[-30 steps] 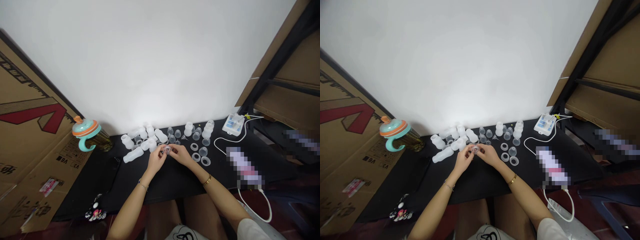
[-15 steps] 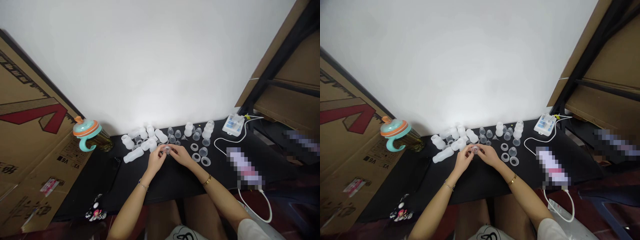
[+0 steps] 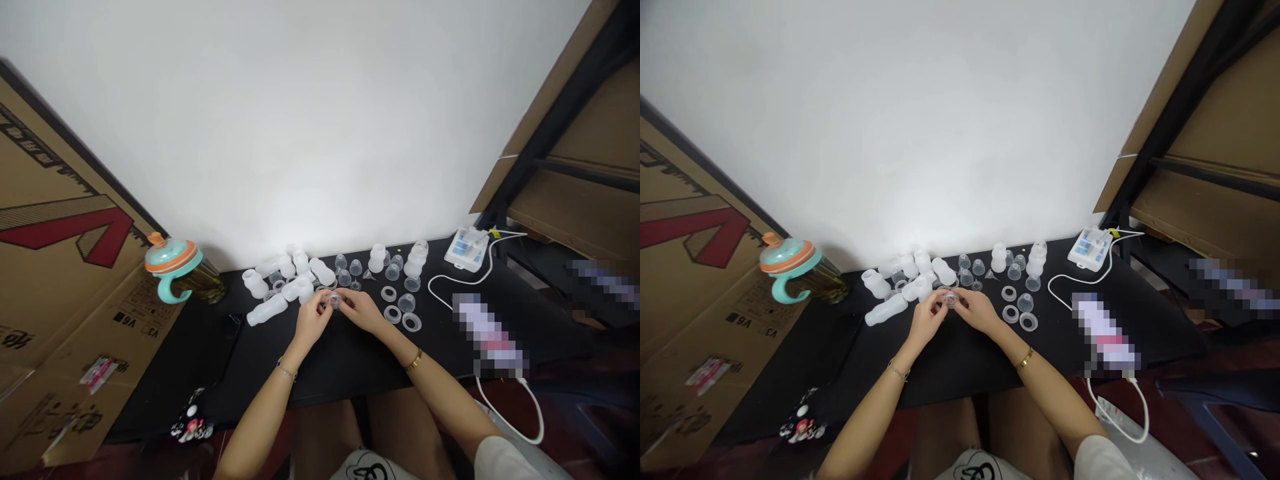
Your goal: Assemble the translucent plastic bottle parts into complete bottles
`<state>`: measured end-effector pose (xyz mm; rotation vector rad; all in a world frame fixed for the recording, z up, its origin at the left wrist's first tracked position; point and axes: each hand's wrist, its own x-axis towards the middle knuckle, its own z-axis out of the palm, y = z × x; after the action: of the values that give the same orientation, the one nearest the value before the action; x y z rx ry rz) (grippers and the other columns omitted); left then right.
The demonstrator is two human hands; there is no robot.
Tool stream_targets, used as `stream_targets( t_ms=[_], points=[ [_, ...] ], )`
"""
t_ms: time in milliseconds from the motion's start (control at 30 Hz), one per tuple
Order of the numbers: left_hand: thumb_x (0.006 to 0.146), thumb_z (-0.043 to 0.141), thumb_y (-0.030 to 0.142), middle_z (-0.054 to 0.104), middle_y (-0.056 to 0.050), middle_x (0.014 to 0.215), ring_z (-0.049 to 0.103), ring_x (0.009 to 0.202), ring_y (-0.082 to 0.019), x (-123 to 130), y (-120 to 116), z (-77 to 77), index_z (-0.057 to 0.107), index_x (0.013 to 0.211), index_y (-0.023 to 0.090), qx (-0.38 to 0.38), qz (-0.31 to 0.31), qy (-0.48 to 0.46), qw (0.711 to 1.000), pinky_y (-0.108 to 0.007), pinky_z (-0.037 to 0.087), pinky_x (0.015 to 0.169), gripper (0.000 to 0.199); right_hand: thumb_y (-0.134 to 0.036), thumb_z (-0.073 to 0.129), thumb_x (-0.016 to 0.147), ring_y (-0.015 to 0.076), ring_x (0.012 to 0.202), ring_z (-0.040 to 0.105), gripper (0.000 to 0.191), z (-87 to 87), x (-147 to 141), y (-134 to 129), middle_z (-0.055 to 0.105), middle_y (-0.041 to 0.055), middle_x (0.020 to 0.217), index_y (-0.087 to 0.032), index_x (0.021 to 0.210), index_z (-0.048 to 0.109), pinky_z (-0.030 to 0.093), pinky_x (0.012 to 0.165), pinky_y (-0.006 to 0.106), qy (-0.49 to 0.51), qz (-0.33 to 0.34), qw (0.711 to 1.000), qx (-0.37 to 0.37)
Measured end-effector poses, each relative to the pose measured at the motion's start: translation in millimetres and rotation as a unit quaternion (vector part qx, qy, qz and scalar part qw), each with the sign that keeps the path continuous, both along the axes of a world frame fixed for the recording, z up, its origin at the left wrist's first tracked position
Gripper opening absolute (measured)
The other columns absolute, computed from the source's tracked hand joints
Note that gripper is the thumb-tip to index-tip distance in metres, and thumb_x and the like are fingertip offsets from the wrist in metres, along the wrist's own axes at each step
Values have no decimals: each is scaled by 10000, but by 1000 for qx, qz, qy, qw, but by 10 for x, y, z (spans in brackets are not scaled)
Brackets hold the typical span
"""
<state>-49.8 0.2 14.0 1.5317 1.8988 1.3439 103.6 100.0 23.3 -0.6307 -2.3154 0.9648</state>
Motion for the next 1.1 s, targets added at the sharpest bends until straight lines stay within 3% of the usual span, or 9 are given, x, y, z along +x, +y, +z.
stream_targets(
  t_ms=[400, 667, 1100],
  points=[
    [929, 580, 355, 743, -34, 877, 619, 584, -120, 8, 1, 14, 666, 1167, 209, 3, -4, -16, 1000, -227, 512, 572, 292, -362, 518, 992, 135, 584, 558, 285, 34, 7, -9, 671, -5, 709, -216, 1139, 713, 409, 608, 224, 8, 1, 1000, -7],
    [945, 571, 377, 745, -38, 901, 622, 571, -112, -7, 5, -20, 663, 1168, 211, 7, -7, -14, 1000, -220, 522, 555, 294, -306, 538, 962, 130, 573, 542, 237, 28, 1, -4, 660, -10, 698, -208, 1090, 712, 396, 594, 219, 9, -1, 1000, -8],
    [942, 575, 388, 728, -29, 823, 627, 573, -123, 7, -10, 25, 676, 1161, 207, -2, -6, -12, 1000, -222, 506, 554, 301, -305, 536, 961, 124, 559, 522, 214, 29, -4, -4, 621, -21, 657, -214, 1027, 718, 371, 581, 215, 5, -2, 1000, 2]
  ],
)
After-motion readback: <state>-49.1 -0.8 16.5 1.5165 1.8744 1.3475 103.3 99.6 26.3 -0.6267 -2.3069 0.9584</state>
